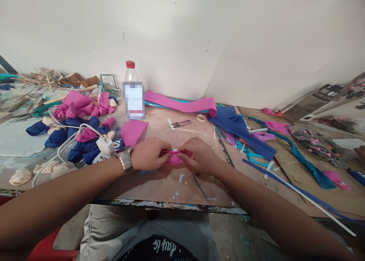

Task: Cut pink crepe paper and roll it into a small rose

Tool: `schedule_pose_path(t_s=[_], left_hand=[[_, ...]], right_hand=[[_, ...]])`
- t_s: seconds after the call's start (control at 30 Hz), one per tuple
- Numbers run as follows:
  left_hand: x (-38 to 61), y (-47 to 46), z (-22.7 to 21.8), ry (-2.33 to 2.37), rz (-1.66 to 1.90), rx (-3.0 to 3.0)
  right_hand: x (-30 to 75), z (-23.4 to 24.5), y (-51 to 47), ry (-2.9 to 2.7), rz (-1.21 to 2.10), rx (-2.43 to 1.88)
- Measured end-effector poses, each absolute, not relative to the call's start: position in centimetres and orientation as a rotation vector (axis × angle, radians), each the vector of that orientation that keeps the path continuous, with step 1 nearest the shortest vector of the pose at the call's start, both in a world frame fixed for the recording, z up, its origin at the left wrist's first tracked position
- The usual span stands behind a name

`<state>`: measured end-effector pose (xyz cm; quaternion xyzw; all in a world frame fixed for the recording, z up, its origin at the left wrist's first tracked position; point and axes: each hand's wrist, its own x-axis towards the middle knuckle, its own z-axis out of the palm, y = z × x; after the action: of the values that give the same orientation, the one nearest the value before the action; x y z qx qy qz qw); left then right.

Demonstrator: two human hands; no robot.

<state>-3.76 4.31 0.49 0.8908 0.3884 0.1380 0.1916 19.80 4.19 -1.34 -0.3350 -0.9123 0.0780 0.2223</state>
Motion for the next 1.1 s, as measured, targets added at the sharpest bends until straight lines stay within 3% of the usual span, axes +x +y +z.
schedule_pose_path(t_s=[1.1], left_hand=[[-3.49, 4.14, 0.37, 0.993, 0.566, 2.333]], right_hand=[[19.36, -0.94, 3.60, -2.439, 0.185, -0.806]])
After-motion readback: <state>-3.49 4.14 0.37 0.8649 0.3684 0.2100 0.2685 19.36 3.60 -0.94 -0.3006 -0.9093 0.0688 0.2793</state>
